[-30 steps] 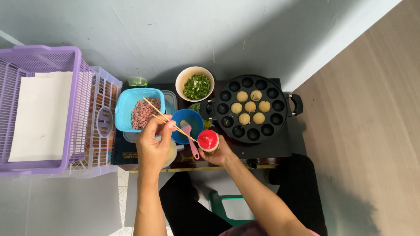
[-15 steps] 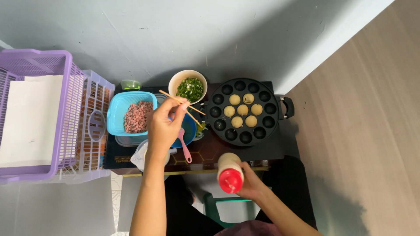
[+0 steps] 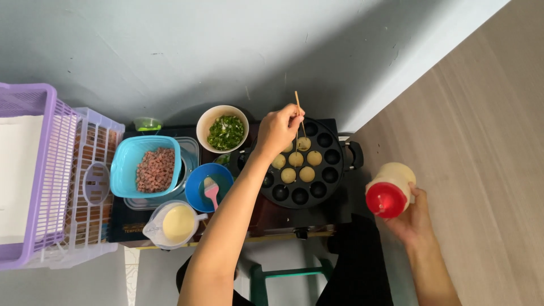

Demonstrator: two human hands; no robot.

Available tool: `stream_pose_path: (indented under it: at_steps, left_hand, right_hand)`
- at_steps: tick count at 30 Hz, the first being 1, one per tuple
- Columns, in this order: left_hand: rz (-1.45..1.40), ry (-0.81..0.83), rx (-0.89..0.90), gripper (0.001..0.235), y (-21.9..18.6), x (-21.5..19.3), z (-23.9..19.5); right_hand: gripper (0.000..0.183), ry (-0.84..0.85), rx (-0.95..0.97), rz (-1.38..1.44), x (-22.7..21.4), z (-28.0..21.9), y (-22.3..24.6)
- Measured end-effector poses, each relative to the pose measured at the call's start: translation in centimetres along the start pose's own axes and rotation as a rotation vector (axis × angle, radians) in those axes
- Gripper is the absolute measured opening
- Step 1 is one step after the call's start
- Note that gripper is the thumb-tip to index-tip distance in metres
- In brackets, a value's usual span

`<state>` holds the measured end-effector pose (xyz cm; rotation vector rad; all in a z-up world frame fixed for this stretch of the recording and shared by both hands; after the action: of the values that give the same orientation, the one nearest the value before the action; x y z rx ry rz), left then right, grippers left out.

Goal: The person prepares small round snacks in a spherical pan by pouring batter from a squeeze bottle into the molds. They use wooden skewers to rotate and adjust the cooking items within the pan.

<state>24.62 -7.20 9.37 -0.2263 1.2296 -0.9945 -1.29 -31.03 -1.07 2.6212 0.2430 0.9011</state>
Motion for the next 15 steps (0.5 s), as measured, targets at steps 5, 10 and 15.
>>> stream_pose_path:
  at_steps: [5, 10, 15]
  left_hand:
    - [0.09, 0.138, 0.1, 0.011, 0.3, 6.4, 3.4]
    - [0.14, 0.265, 0.15, 0.01, 0.7, 10.3, 4.4]
    - [0.195, 0.345, 0.099, 0.011, 3.0, 13.3, 6.2]
  right_hand:
    - [0.051, -0.005, -0.029, 0.043, 2.2, 1.0, 1.9]
    - [0.049, -0.043, -0.03, 0.06, 2.9, 1.2, 1.9]
    - [0.051, -0.075, -0.02, 0.095, 2.7, 1.6, 1.7]
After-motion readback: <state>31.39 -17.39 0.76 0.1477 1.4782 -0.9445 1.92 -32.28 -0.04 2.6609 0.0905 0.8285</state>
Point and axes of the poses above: each hand's wrist, its own z-axis towards the middle knuckle, its own x-axis out of the palm, y = z × x, the point moved 10 cm from there along z, towards the middle knuckle, and after that the axes turned 7 degrees about z, right-handed, at the moved point
